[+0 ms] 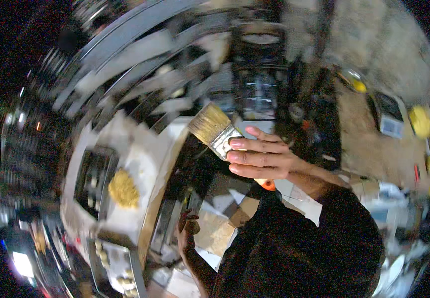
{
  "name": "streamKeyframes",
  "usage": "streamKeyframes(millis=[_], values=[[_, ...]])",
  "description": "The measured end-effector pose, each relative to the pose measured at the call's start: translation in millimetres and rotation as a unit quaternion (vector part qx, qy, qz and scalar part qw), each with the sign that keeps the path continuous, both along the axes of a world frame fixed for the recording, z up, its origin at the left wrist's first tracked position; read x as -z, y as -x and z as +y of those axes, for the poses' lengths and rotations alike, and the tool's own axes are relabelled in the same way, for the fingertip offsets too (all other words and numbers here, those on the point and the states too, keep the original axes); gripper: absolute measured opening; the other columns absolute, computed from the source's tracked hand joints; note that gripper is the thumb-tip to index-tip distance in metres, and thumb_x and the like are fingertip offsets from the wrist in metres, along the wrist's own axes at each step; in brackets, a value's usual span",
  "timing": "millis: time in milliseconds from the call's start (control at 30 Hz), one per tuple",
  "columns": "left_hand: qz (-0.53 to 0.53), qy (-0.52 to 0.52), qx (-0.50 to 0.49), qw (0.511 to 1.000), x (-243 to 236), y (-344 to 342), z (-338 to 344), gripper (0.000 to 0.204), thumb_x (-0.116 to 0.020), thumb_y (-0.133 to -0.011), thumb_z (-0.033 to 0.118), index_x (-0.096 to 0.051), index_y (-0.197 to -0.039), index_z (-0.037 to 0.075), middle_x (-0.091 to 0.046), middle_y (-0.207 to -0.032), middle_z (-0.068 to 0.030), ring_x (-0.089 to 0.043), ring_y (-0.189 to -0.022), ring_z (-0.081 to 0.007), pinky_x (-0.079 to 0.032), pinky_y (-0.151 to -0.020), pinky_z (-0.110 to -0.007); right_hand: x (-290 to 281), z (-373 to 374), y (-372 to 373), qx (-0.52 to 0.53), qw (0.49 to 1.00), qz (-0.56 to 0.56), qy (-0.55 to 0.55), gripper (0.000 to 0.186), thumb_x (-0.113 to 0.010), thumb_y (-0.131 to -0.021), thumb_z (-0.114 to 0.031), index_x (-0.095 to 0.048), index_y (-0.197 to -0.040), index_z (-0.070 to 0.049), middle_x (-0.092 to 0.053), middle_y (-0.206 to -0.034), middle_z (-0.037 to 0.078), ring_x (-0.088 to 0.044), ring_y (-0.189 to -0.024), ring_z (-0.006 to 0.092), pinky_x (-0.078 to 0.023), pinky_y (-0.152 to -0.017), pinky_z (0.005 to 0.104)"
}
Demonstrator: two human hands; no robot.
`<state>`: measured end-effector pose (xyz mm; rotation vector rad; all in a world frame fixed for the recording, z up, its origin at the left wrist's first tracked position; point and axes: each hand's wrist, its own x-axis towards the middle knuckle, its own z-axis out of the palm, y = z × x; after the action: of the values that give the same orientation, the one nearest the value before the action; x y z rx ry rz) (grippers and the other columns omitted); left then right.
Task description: Preparing dough, filling buns with paste, and arranging them on trays in a bakery.
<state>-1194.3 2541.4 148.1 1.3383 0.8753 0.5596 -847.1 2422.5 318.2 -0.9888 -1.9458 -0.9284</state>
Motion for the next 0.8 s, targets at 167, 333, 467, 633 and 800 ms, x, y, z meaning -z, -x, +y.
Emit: streamKeyframes(millis=[167, 333, 467, 633, 800], values=[[0.024, -0.052, 0.159, 0.986, 28.6, -145.8, -1.8, 0.075, -0.059, -0.08, 0.06, -0.052, -0.127, 0.003, -0.062, -0.099, -0.0111, -0.058, -0.088, -0.0211, -0.047, -0.072, -0.035, 45.9, -105.6, -115.6, 0.128, 0.979, 0.154, -0.032, 0.018, -0.073, -0.077, -0.002, -0.071, -0.094, -0.006, -0.067, -0.11, 0.013, -0.061, -0.111, 0.032, -0.036, -0.109, 0.0507], [0.223, -0.357, 0.408, 0.81, 201.3, -254.3, 14.9, 0.055, -0.058, -0.084, 0.049, -0.064, -0.113, 0.002, -0.063, -0.083, -0.0055, -0.061, -0.074, -0.0175, -0.048, -0.069, -0.033, 109.0, -213.1, -270.8, -0.089, 0.43, 0.848, -0.296, 0.037, -0.067, -0.088, -0.011, -0.053, -0.121, -0.006, -0.063, -0.108, 0.011, -0.063, -0.098, 0.0211, -0.053, -0.092, 0.0432], [0.297, -0.083, 0.481, 0.821, 245.4, -281.1, -50.1, 0.023, -0.057, -0.082, 0.019, -0.069, -0.096, 0.006, -0.062, -0.071, -0.0052, -0.055, -0.063, -0.0165, -0.046, -0.063, -0.033, 188.1, -290.3, -398.5, -0.079, 0.342, 0.876, -0.33, 0.026, -0.062, -0.092, -0.022, -0.053, -0.113, -0.009, -0.062, -0.103, 0.006, -0.062, -0.089, 0.0179, -0.055, -0.086, 0.0383], [0.162, 0.231, 0.355, 0.891, 205.5, -227.7, -112.6, 0.026, -0.053, -0.086, 0.021, -0.069, -0.097, 0.003, -0.069, -0.079, -0.0051, -0.062, -0.07, -0.0145, -0.047, -0.064, -0.031, 320.5, -380.3, -533.2, -0.117, 0.381, 0.873, -0.282, 0.013, -0.055, -0.096, -0.026, -0.061, -0.105, -0.018, -0.05, -0.069, -0.004, -0.049, -0.062, 0.0116, -0.053, -0.081, 0.0369], [0.246, -0.05, 0.486, 0.837, 136.2, -234.6, -154.5, 0.031, -0.055, -0.086, 0.02, -0.066, -0.105, -0.001, -0.07, -0.087, -0.0082, -0.064, -0.08, -0.0167, -0.05, -0.068, -0.032, 318.5, -341.6, -609.3, 0.046, 0.264, 0.926, -0.266, 0.021, -0.048, -0.099, -0.029, -0.059, -0.107, -0.012, -0.043, -0.067, 0.0, -0.045, -0.059, 0.0133, -0.051, -0.073, 0.0349]])
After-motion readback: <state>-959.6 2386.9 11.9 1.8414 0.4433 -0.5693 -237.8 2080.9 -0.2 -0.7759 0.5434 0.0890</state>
